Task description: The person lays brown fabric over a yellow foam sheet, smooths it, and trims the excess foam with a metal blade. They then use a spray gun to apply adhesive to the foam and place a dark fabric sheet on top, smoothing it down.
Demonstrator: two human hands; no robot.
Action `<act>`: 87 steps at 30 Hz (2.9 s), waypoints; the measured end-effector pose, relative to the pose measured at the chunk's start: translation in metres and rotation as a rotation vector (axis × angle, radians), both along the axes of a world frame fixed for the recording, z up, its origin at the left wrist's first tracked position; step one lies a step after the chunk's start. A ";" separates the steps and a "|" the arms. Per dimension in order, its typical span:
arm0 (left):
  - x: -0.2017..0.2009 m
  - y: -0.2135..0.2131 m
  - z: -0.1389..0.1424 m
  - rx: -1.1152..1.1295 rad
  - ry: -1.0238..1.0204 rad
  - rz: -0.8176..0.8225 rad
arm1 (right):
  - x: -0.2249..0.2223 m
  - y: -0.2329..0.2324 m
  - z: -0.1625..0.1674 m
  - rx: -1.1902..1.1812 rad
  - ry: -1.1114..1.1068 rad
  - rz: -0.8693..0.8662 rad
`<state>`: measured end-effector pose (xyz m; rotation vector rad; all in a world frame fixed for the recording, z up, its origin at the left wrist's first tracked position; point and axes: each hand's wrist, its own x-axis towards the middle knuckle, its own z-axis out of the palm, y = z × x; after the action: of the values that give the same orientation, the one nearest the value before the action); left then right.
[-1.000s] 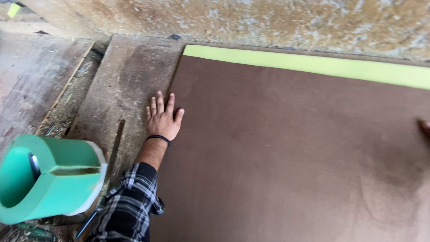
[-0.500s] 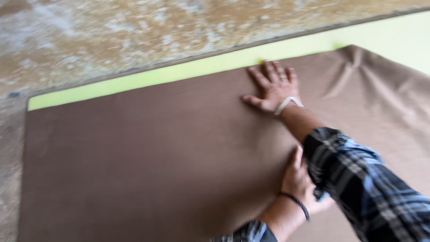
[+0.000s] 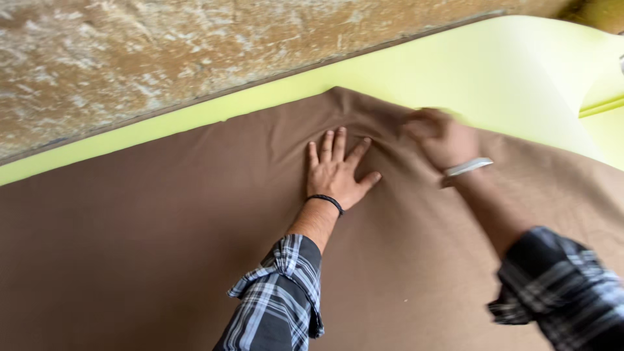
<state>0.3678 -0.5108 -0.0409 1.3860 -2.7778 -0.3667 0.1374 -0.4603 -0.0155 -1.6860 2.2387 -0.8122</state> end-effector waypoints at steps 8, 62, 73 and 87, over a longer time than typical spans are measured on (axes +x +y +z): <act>-0.020 0.014 -0.006 -0.128 0.147 0.074 | -0.027 0.138 -0.003 0.101 0.453 0.064; -0.025 0.004 -0.047 -0.262 0.103 0.176 | -0.114 0.123 0.054 -0.090 0.019 1.043; -0.011 -0.009 -0.073 -0.217 -0.158 0.247 | -0.106 0.136 0.016 0.643 0.063 0.282; -0.022 -0.002 -0.046 -0.164 0.056 0.240 | -0.322 -0.021 -0.010 -0.132 -0.123 0.033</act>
<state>0.3460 -0.5132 -0.0868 1.6150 -2.4942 -0.1640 -0.1844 -0.4815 -0.0254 -1.6745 2.1119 -1.0471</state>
